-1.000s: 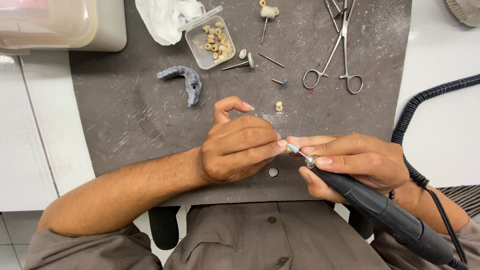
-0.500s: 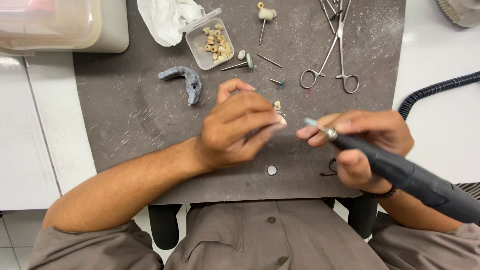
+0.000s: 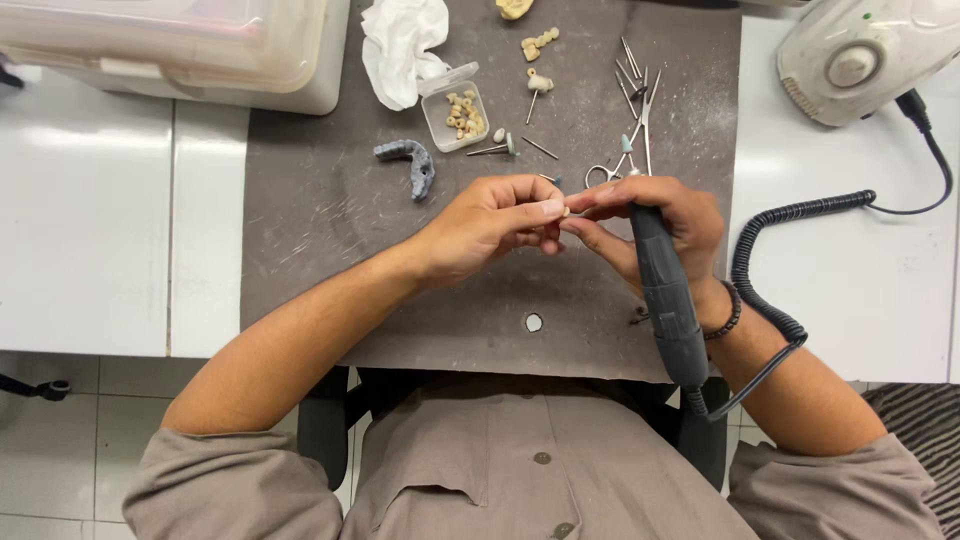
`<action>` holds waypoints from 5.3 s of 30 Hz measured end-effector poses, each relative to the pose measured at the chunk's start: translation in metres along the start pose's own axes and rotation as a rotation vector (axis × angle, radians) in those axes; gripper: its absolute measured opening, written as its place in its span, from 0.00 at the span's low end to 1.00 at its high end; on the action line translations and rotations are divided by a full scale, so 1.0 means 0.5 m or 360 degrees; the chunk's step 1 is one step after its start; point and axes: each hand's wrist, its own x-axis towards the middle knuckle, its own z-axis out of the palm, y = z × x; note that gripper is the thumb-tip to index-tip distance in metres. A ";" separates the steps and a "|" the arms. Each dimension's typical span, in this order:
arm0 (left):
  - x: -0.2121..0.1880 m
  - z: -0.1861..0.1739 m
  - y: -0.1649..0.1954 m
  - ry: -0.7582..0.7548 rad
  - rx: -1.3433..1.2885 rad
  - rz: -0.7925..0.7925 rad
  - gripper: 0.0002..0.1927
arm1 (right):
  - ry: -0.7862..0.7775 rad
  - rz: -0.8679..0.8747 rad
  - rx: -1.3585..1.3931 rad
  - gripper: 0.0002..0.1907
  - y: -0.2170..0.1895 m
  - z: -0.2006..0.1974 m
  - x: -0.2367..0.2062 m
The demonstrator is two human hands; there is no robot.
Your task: The person holds a small dental crown in one hand and uses a rotary handpiece with different attachments to grind and polish its surface. They swap burrs and polishing points on the handpiece, reposition the crown repeatedly, and work over a bench mat scattered with crowns, forceps, and a partial denture framework.
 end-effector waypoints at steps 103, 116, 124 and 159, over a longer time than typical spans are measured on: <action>-0.046 0.035 0.026 0.0439 0.2259 0.1111 0.07 | 0.0068 0.0260 0.0106 0.23 -0.006 -0.030 -0.008; -0.037 0.030 0.032 0.0580 0.2434 0.0899 0.08 | 0.0279 0.0944 0.0795 0.19 0.026 -0.025 -0.038; -0.040 0.045 0.045 0.0334 0.2701 0.1727 0.24 | -0.0873 0.1466 0.1145 0.32 -0.008 -0.008 -0.076; -0.071 0.123 -0.045 -0.0232 0.1076 0.1077 0.15 | -0.0971 0.0431 0.0232 0.23 0.021 0.047 -0.195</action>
